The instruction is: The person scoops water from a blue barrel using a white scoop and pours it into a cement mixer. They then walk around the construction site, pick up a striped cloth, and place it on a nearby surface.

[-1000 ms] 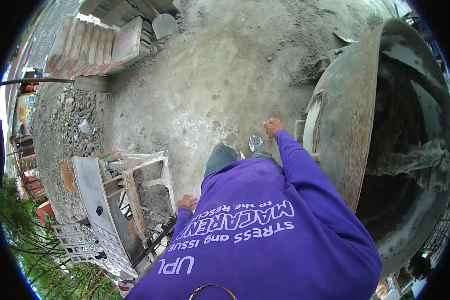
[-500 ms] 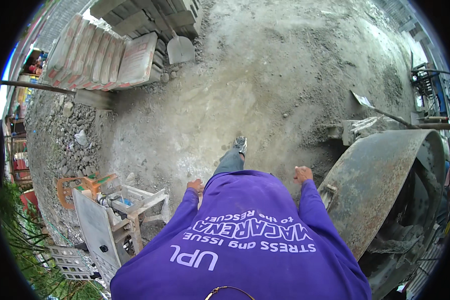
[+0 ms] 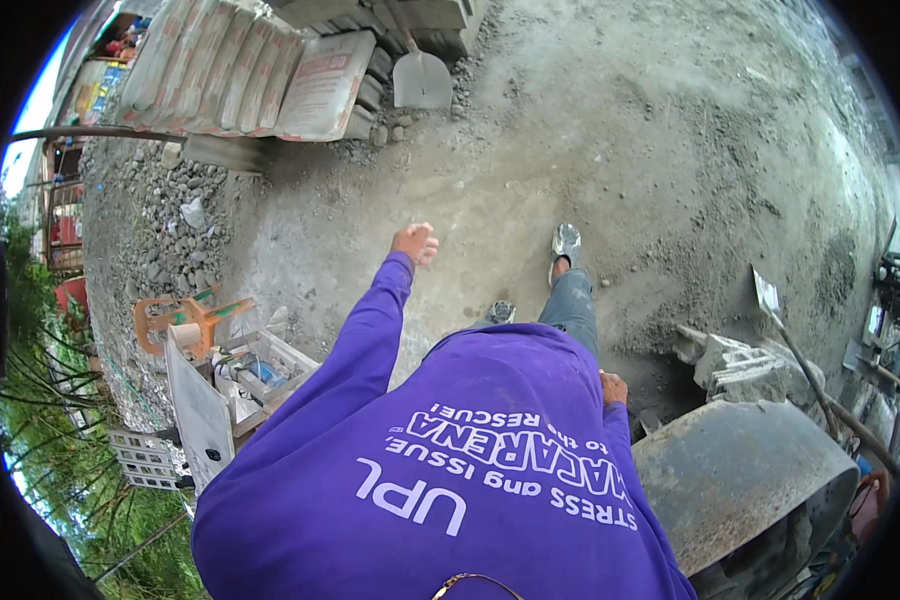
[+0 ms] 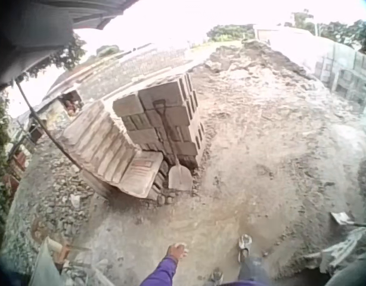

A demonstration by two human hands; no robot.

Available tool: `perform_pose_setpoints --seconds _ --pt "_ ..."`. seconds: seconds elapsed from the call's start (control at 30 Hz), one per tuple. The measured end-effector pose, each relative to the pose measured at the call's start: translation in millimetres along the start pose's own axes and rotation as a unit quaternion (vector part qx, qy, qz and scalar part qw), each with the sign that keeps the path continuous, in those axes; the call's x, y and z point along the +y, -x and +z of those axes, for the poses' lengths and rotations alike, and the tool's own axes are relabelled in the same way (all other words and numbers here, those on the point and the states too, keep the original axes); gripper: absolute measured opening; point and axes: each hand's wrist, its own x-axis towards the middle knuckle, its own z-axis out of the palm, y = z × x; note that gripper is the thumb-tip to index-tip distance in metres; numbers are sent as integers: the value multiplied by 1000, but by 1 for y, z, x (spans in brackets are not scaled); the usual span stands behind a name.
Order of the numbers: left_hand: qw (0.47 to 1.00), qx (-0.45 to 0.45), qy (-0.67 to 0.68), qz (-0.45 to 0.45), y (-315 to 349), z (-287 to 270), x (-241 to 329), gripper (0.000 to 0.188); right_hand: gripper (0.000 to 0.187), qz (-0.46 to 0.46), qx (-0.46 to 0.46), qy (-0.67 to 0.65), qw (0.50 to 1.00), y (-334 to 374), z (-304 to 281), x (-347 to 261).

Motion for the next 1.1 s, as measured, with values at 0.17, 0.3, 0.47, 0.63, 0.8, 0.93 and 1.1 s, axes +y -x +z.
perform_pose_setpoints --seconds 0.17,0.3,0.47,0.63,0.8,0.93,1.1 --pt "985 18 -24 -172 35 40 -41 38 38 114 -39 -171 978 -106 -92 -90" --pt "964 34 -22 -261 72 40 -51 40 37 42 26 -232 971 -181 -186 -150" --pt "959 78 -5 -271 72 45 -27 40 37 15 67 -180 981 -208 -279 -220" --pt "976 52 -11 -211 49 75 29 42 37 19 67 -207 976 -218 -285 -214" --pt "987 15 -38 -152 13 104 83 43 35 141 8 -222 965 -185 -225 -155" --pt "989 1 -55 -136 -6 117 111 42 35 221 -49 -199 954 -145 -188 -129" --pt "986 -2 -86 -142 -11 127 114 40 35 237 -41 -240 941 -137 -171 -109"
